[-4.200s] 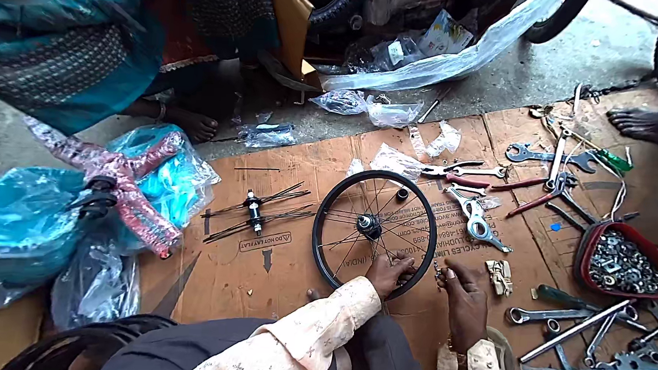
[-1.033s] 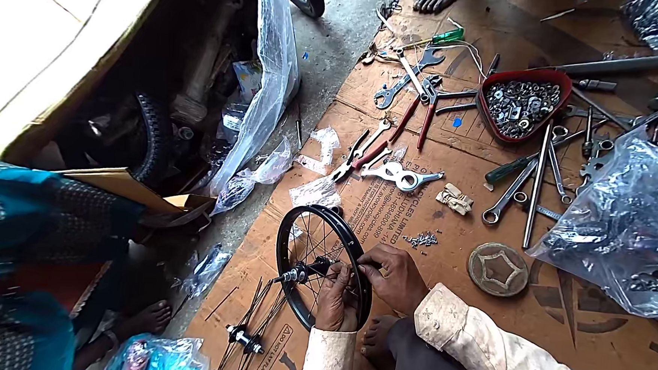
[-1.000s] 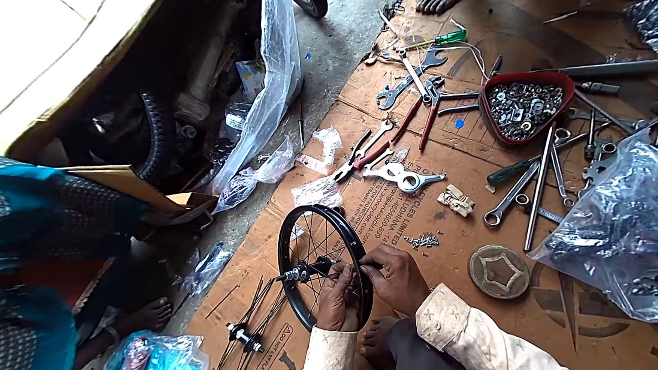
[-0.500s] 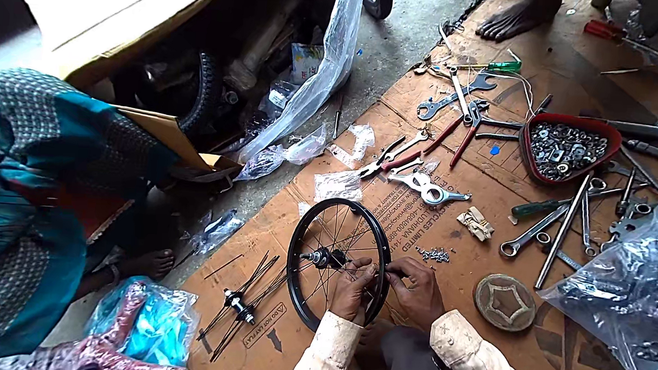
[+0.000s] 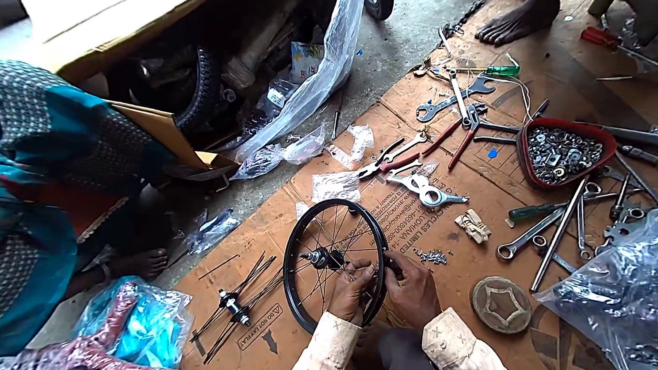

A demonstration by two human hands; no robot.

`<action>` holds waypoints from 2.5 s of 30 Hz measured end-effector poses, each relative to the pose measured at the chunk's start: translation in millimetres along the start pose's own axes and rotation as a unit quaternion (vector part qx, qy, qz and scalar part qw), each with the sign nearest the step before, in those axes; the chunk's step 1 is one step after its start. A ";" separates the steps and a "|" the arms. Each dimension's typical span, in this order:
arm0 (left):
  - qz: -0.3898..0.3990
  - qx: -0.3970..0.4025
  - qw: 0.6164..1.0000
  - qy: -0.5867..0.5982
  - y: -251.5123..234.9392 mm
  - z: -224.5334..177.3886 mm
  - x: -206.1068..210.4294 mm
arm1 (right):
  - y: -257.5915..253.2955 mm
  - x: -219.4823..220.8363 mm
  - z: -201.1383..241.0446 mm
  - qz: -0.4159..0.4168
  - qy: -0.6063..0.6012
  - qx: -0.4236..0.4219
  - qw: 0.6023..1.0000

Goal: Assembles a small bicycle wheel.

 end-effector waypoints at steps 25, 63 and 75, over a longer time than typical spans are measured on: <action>0.060 0.034 0.997 0.038 18.6 -41.5 -9.5 | 0.1 -20.3 23.6 0.044 -0.335 0.086 0.937; 0.062 0.020 0.996 0.068 15.9 -31.2 -13.0 | -2.9 -6.7 39.5 0.011 -0.061 -0.086 0.994; 0.050 0.015 0.997 0.049 16.8 -29.6 -13.9 | -3.3 -2.6 28.4 0.023 -0.055 -0.144 0.988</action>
Point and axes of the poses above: each hand's wrist, its own y-axis away from the middle knuckle, its own x-axis out of the palm, z = x × y, the point moved 1 cm from there along -y, towards the middle knuckle, and after that the axes turned 2 degrees about x, right-handed, at the moved point
